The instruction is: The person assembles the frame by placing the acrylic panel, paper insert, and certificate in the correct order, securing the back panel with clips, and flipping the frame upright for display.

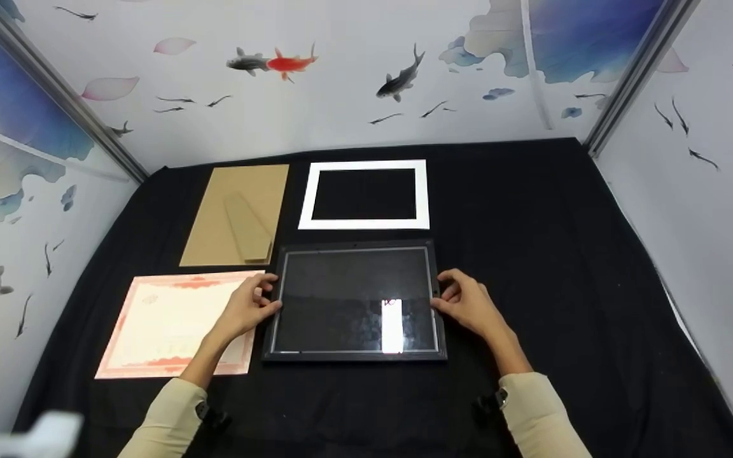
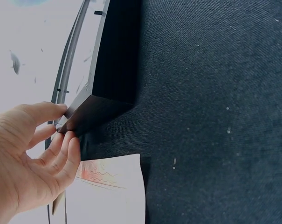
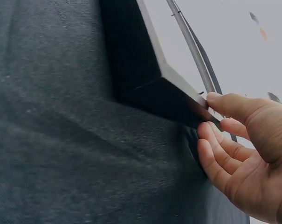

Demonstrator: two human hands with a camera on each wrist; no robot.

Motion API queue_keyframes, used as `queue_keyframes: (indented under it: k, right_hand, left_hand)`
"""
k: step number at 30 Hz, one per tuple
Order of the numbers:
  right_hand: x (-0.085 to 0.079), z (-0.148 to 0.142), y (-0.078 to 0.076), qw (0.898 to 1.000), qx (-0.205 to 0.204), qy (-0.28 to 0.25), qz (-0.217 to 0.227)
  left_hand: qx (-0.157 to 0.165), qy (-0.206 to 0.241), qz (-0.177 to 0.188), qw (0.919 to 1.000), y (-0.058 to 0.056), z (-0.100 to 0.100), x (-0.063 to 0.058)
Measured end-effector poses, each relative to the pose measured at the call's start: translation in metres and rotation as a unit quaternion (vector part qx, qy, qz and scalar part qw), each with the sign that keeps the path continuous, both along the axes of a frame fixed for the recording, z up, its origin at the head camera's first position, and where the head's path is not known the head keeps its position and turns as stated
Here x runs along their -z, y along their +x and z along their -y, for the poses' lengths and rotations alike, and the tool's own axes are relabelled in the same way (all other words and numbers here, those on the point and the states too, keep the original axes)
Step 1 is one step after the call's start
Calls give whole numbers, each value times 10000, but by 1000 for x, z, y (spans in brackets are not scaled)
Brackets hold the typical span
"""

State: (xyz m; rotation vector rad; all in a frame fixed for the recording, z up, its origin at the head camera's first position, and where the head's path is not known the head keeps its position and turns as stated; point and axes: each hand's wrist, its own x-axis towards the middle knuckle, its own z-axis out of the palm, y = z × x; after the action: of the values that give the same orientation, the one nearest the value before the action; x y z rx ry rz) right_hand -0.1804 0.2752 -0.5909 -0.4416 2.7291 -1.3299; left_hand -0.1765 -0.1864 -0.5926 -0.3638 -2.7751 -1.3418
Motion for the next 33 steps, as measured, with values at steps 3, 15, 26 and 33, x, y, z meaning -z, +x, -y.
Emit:
queue_keyframes:
  k: [3,15,26,33]
  right_hand:
    - [2,1,2,10000,44,9,47]
    - [6,10,6,9992,377,89,-96]
    - [6,11,4,9978,496,128,-428]
    - [5,3,-2,9967,560,241,-537]
  left_hand:
    - [-1,-13,-1,10000,0,0,0]
    - [-207,-168,-124,9996,0,-4,1]
    - [-359,-353,221,9985,-9,-11,0]
    - [-364,-222,189,9989,-17,-20,-2]
